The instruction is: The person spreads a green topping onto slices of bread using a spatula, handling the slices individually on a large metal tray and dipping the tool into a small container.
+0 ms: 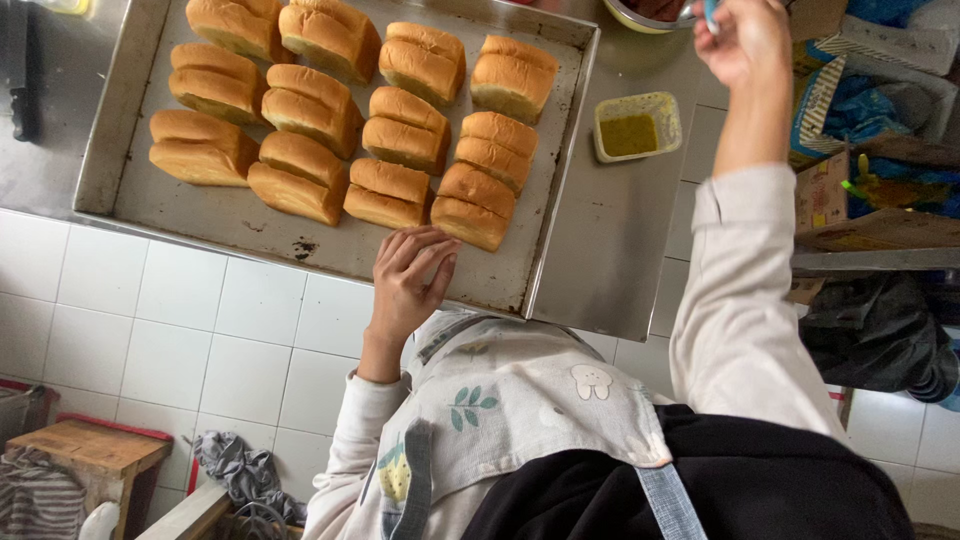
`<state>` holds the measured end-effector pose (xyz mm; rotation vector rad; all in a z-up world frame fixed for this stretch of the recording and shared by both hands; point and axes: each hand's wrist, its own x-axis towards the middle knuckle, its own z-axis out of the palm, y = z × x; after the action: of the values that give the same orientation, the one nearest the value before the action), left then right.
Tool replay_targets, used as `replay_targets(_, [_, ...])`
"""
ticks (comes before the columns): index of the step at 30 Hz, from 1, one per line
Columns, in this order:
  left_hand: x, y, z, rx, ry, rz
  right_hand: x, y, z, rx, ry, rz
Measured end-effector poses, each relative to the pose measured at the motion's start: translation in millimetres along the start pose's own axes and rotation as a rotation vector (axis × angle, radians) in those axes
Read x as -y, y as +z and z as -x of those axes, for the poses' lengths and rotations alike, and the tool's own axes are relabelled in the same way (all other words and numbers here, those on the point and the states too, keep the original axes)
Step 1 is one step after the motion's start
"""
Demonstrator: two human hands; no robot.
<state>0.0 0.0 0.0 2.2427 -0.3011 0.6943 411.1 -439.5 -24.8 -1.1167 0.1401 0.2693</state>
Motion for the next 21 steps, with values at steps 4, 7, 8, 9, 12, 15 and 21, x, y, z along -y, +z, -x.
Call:
replay_targets(4, [7,-14,-23,0.039,0.034,0.005,-6,48,130,-0.031,-0.128,0.153])
replay_targets(7, [19,-15,-39,0.103,0.057,-0.055,-39,70,192,-0.188,-0.129,0.085])
replay_targets(8, [23,-13,-44,0.132,0.088,-0.063,-56,71,203,-0.237,-0.147,0.033])
replay_targets(9, [26,-11,-46,0.164,0.12,-0.073,-76,69,216,-0.283,-0.204,0.014])
replay_targets(12, [37,-5,-50,0.246,0.143,-0.063,-139,53,243,-0.507,-0.435,-0.009])
replay_targets(15, [43,2,-51,0.302,0.156,-0.087,-182,39,253,-0.717,-0.448,0.015])
replay_targets(21, [53,13,-54,0.333,0.171,-0.079,-201,43,257,-0.747,-0.591,0.021])
